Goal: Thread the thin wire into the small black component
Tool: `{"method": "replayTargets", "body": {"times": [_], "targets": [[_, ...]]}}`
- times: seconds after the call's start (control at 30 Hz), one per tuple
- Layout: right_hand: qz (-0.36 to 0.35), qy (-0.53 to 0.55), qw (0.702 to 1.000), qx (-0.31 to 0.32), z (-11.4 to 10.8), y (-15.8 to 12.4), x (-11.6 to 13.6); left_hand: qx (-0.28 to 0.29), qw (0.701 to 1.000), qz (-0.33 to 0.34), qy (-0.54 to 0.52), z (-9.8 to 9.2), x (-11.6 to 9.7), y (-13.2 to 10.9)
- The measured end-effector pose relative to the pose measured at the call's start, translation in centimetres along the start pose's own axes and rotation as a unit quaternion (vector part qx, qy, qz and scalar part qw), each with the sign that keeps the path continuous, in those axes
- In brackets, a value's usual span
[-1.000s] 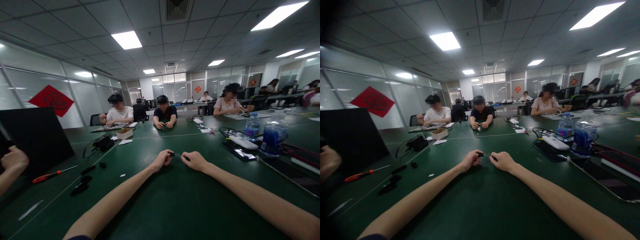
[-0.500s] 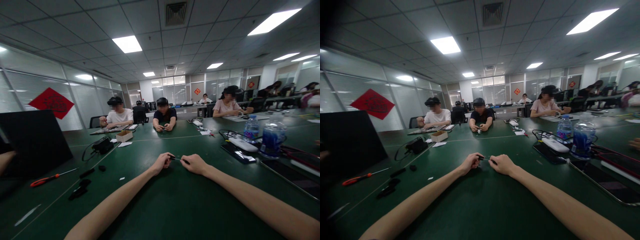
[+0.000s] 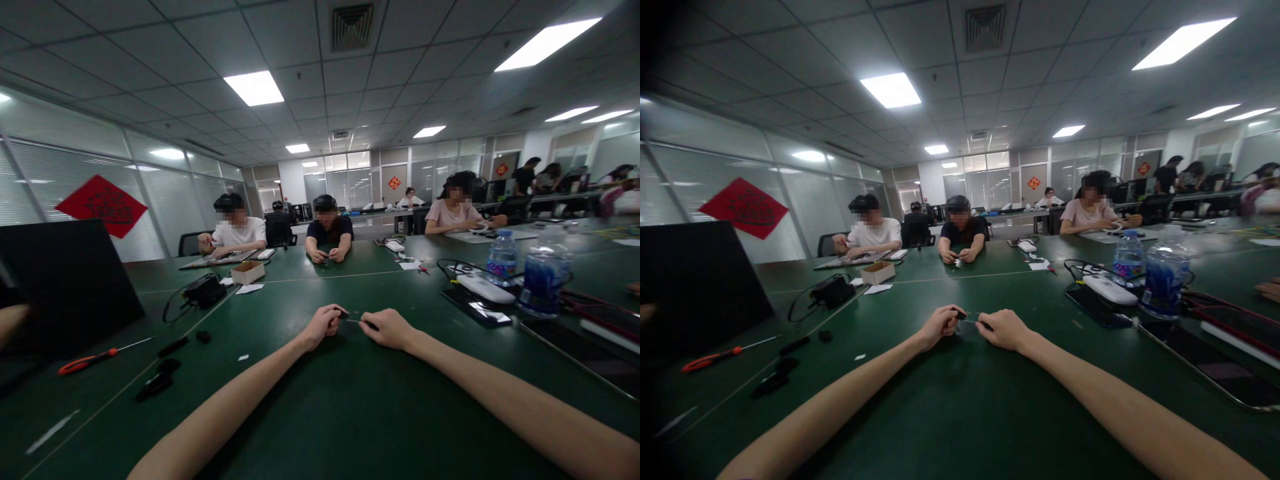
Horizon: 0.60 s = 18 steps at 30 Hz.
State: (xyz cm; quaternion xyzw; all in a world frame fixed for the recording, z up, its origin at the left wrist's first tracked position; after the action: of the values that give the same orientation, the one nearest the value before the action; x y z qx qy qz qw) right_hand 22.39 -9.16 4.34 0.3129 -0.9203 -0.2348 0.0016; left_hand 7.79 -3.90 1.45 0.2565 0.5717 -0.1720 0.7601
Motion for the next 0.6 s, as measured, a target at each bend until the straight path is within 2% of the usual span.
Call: {"method": "replayTargets", "body": {"times": [0.43,0.6], "targets": [[-0.006,0.003,1.000,-0.002,-0.06,-0.01,0.12,-0.029,0.999,-0.021,0.003,0.07,0.00,-0.13],[-0.011,0.017,1.000,-0.002,-0.11,-0.01,0.20,-0.019,1.000,-0.018,0.000,0.11,0.09,-0.07]]}}
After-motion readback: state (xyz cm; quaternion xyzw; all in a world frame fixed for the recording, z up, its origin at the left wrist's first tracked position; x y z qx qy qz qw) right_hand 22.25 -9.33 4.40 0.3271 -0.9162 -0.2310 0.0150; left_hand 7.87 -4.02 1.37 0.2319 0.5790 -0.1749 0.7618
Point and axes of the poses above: each hand's wrist, its own y-axis towards the middle knuckle, its own z-axis out of the palm, x = y × z, the point moved 7 cm from there along y, towards the middle knuckle, and after that the axes turned 9 degrees about -y, right-handed, at the moved point
